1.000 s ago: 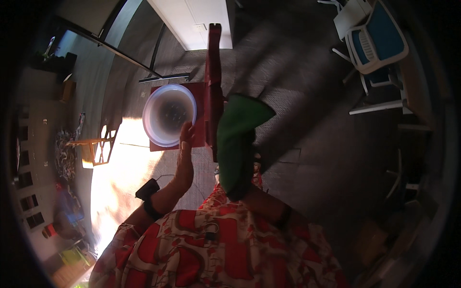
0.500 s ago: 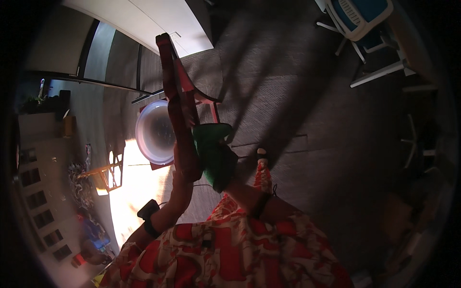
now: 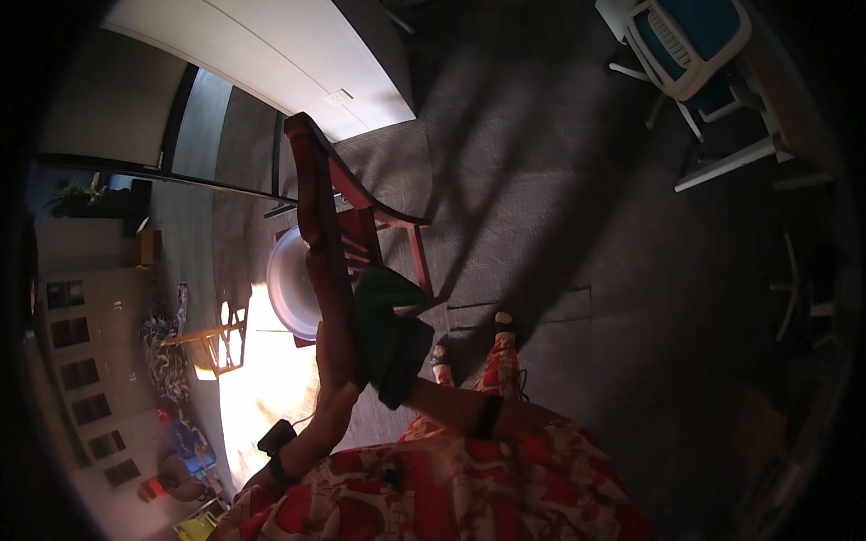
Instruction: Cleaning a red wooden chair with a damp cloth.
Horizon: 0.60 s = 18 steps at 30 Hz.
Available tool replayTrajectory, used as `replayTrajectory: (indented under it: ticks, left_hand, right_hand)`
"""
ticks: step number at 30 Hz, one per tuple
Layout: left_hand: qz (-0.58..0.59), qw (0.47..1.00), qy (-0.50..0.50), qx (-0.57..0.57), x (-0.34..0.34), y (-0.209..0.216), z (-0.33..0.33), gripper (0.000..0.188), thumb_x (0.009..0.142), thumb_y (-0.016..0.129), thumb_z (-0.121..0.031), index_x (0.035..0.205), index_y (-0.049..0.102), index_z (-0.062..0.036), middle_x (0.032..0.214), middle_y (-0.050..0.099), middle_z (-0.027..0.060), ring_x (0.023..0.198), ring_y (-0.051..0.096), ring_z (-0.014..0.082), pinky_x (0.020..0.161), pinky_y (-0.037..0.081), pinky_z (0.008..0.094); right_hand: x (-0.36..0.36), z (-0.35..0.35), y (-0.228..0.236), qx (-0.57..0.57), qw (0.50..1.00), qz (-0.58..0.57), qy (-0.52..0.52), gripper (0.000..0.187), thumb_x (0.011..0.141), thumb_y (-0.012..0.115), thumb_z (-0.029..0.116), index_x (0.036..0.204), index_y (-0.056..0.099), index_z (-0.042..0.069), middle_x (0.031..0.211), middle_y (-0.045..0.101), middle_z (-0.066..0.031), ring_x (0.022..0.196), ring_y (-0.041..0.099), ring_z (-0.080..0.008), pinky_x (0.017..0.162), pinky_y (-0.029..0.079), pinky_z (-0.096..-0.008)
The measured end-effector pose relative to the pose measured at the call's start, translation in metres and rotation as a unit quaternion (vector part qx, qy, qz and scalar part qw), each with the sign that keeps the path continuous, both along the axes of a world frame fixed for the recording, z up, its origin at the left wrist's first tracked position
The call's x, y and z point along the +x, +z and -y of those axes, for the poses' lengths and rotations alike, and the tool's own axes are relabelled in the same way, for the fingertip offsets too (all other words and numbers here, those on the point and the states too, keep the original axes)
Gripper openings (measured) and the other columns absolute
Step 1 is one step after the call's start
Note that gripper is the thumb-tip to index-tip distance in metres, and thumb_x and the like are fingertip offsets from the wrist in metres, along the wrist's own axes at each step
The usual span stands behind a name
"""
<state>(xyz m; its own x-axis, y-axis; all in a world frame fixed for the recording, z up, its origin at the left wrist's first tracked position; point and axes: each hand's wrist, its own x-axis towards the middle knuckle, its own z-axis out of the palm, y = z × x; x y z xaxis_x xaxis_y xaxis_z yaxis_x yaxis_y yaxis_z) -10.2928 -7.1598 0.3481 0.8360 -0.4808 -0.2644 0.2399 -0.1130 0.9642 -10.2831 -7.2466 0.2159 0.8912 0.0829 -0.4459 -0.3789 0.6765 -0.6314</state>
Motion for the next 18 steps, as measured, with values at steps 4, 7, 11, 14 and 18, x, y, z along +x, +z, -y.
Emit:
replayTrajectory:
  ticks: [4,7,11,14,18]
  left_hand:
    - [-0.034,0.999,-0.002,-0.03,-0.004,-0.013,-0.006,0.096,0.087,0.056,-0.039,0.144,-0.016,-0.0133,0.152,-0.007,0.0133,0.141,0.001,0.0269,0.111,0.013,0.0431]
    - [-0.027,0.998,-0.003,-0.05,-0.002,-0.006,-0.005,0.097,0.088,0.056,-0.037,0.143,-0.02,-0.0127,0.152,-0.008,0.0134,0.141,-0.001,0.027,0.111,0.01,0.0428]
    - [-0.076,0.991,0.009,-0.107,-0.006,-0.004,0.002,0.096,0.089,0.056,-0.034,0.142,-0.022,-0.0107,0.152,-0.01,0.0134,0.141,-0.003,0.0267,0.112,0.006,0.042]
    - [-0.016,0.999,-0.018,-0.043,-0.007,-0.01,-0.01,0.097,0.089,0.056,-0.033,0.141,-0.022,-0.0087,0.152,-0.011,0.0138,0.141,-0.005,0.0263,0.112,0.004,0.0413]
    - [0.016,0.998,-0.055,0.021,-0.006,-0.01,-0.008,0.097,0.089,0.054,-0.037,0.141,-0.022,-0.0082,0.151,-0.014,0.0141,0.14,-0.007,0.0249,0.111,0.004,0.0408]
  right_hand:
    - [0.011,0.011,0.011,0.014,1.0,0.018,0.009,0.036,0.084,0.054,0.031,0.111,0.056,0.008,0.106,0.059,-0.0096,0.093,0.059,-0.017,0.083,0.048,-0.0334]
    - [0.036,0.007,0.015,0.034,0.998,0.039,0.032,0.035,0.084,0.054,0.031,0.111,0.057,0.008,0.106,0.06,-0.0096,0.093,0.059,-0.0171,0.083,0.049,-0.0336]
    - [0.084,0.022,0.029,0.015,0.997,0.078,0.014,0.033,0.084,0.054,0.03,0.11,0.057,0.008,0.106,0.06,-0.0096,0.092,0.06,-0.0172,0.082,0.049,-0.0338]
    - [0.131,0.02,0.03,-0.01,0.994,0.108,0.007,0.032,0.085,0.053,0.029,0.109,0.057,0.008,0.106,0.06,-0.0096,0.091,0.06,-0.0173,0.082,0.049,-0.034]
    - [0.205,0.038,0.03,-0.128,0.978,0.158,-0.044,0.031,0.085,0.053,0.028,0.108,0.058,0.008,0.106,0.06,-0.0097,0.091,0.06,-0.0174,0.081,0.05,-0.0342]
